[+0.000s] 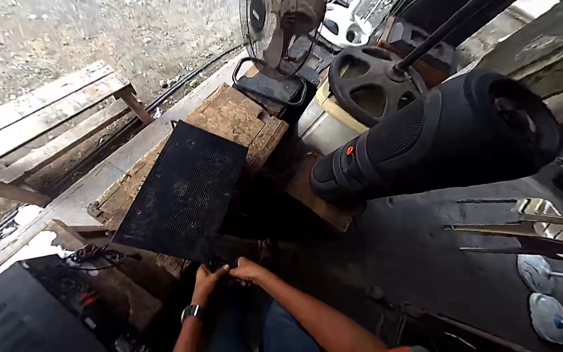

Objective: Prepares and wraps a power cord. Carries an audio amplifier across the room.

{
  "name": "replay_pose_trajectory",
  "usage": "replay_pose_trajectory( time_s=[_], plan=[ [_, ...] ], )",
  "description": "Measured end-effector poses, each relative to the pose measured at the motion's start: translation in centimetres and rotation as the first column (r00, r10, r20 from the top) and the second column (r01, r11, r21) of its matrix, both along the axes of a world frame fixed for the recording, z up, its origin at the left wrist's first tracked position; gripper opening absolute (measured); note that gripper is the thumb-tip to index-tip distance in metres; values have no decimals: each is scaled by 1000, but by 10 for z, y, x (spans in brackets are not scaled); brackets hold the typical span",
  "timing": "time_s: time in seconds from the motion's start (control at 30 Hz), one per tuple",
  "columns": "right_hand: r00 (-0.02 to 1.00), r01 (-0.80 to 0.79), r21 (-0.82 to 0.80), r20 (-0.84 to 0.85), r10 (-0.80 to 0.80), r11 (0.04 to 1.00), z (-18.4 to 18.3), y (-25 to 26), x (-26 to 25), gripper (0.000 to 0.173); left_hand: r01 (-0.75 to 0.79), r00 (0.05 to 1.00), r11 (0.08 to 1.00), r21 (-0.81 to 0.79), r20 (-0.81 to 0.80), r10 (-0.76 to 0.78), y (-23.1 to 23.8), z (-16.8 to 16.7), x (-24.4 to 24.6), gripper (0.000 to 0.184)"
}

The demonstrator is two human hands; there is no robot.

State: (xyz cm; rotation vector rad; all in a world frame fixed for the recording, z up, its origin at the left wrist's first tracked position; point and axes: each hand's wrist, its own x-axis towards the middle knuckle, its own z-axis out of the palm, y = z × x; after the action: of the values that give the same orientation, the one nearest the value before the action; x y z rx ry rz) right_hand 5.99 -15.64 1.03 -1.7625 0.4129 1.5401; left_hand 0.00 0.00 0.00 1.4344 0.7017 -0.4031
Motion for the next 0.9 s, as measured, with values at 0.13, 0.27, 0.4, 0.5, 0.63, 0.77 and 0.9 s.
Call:
replay_pose_trajectory(
  time_s=[0.13,0.27,0.4,0.5,0.63,0.77,0.9],
  plan=[
    [995,-5,38,104,1,999,12,6,-14,53,107,994,963,248,-57,-96,-6,-10,0,50],
    [986,-42,10,162,40,999,23,7,-72,45,106,994,919,380,-24,-105,-8,-41,-16,47],
    [953,-187,42,251,171,981,66,4,-82,39,29,999,923,383,8,-35,-14,-45,-13,44],
    [908,-296,48,325,265,954,80,-13,-62,36,-27,999,949,315,34,18,-20,-43,-5,40],
    [774,-486,-42,444,452,873,73,-40,-25,33,-120,992,986,117,-36,125,-18,-49,1,43],
    [446,-634,-175,713,541,753,18,-73,4,25,7,995,986,-167,-97,-24,8,-44,-5,36],
    [174,-602,-309,850,498,737,-39,-79,-4,25,129,972,987,-97,-185,-145,14,-34,3,28]
  ],
)
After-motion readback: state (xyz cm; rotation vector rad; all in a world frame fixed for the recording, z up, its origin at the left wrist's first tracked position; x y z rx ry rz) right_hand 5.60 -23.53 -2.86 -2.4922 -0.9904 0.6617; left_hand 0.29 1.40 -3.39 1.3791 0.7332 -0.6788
